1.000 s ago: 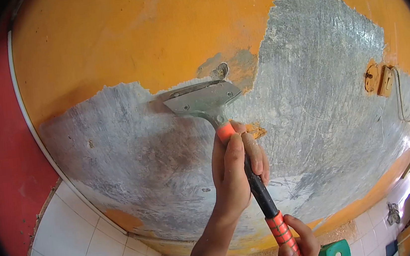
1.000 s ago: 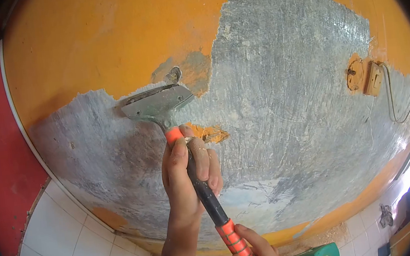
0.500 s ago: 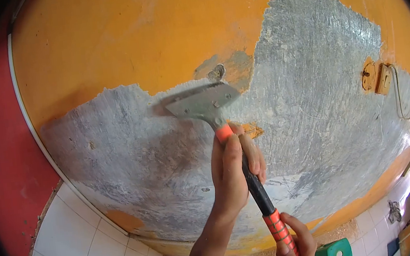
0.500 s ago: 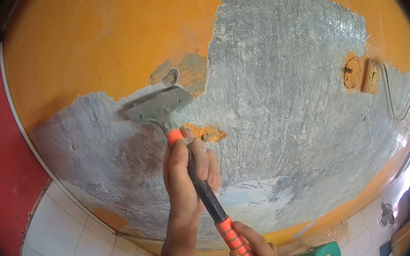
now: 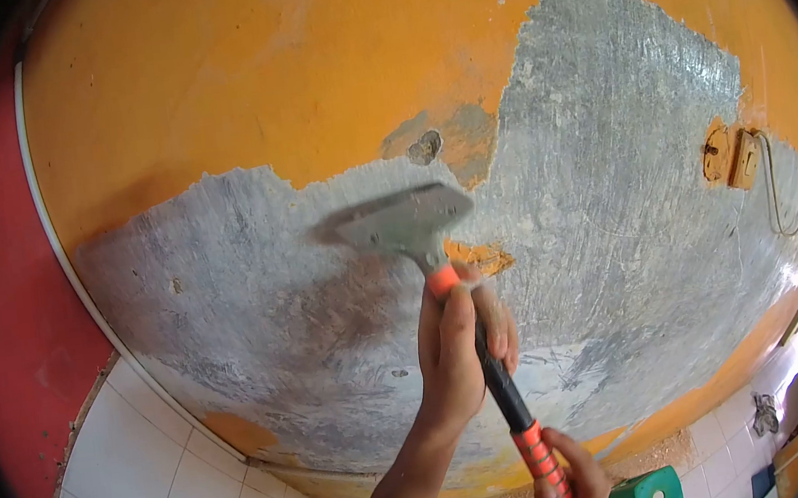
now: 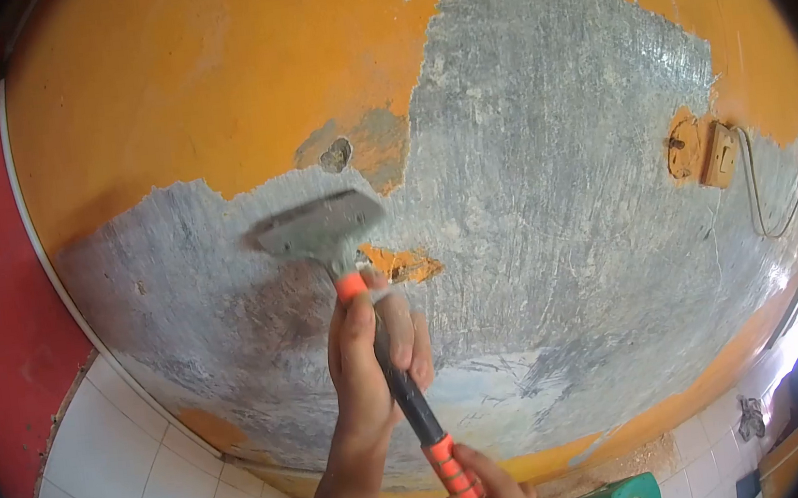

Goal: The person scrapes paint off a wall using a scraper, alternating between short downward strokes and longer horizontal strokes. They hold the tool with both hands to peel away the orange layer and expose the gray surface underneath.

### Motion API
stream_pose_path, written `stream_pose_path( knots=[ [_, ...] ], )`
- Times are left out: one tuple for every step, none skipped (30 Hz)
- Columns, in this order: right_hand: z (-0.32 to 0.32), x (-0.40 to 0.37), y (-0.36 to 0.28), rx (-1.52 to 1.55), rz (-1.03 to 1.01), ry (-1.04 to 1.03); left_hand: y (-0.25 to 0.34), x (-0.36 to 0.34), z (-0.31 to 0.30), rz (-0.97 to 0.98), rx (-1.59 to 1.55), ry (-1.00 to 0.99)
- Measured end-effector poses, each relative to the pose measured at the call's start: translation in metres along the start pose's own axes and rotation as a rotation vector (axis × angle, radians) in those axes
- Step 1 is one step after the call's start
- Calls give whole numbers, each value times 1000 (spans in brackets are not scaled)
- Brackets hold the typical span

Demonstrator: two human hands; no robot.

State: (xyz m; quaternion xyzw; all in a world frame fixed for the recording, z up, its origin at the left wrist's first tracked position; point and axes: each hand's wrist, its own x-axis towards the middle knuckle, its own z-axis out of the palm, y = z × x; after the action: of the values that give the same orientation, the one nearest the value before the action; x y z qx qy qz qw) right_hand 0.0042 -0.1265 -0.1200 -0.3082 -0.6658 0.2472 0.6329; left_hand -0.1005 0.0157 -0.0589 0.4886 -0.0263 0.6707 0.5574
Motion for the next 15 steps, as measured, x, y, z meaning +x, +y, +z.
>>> stream_pose_path(
  knots=[
    [-2,2,0,-22,-16,-9,1,1,2,-9,0,11],
    [-7,3,-1,7,51,-44,4,8,6,0,8,34],
    [-5,2,-2,7,53,-43,6,13,9,13,16,49],
    [-1,1,-2,-10,14,-19,3,12,4,26,13,2],
    [2,0,-2,-28,-29,7,0,8,0,29,10,-8],
    [6,-4,1,-44,-14,1,-2,3,-3,1,4,-11],
    [9,-5,6,-54,-21,1,-3,0,-4,-25,-3,-8],
    [7,-6,8,-58,-40,-5,-4,1,-5,-7,-11,-19],
    [6,-1,4,-59,-55,-9,0,4,-3,-13,-11,-14],
    [5,1,0,-60,-49,-10,5,8,-1,-21,-30,-19],
    [4,4,-3,-47,-44,-20,8,10,0,-28,-49,-28],
    [3,5,-5,-35,-46,-28,8,10,1,-28,-58,-29],
    [5,3,-5,-36,-58,-26,6,7,0,-22,-58,-39],
    [8,-3,-3,-31,-39,-1,3,2,-1,-27,-41,-38],
    [12,-5,-3,-27,-19,20,2,0,-1,-31,-25,-34]
  ],
)
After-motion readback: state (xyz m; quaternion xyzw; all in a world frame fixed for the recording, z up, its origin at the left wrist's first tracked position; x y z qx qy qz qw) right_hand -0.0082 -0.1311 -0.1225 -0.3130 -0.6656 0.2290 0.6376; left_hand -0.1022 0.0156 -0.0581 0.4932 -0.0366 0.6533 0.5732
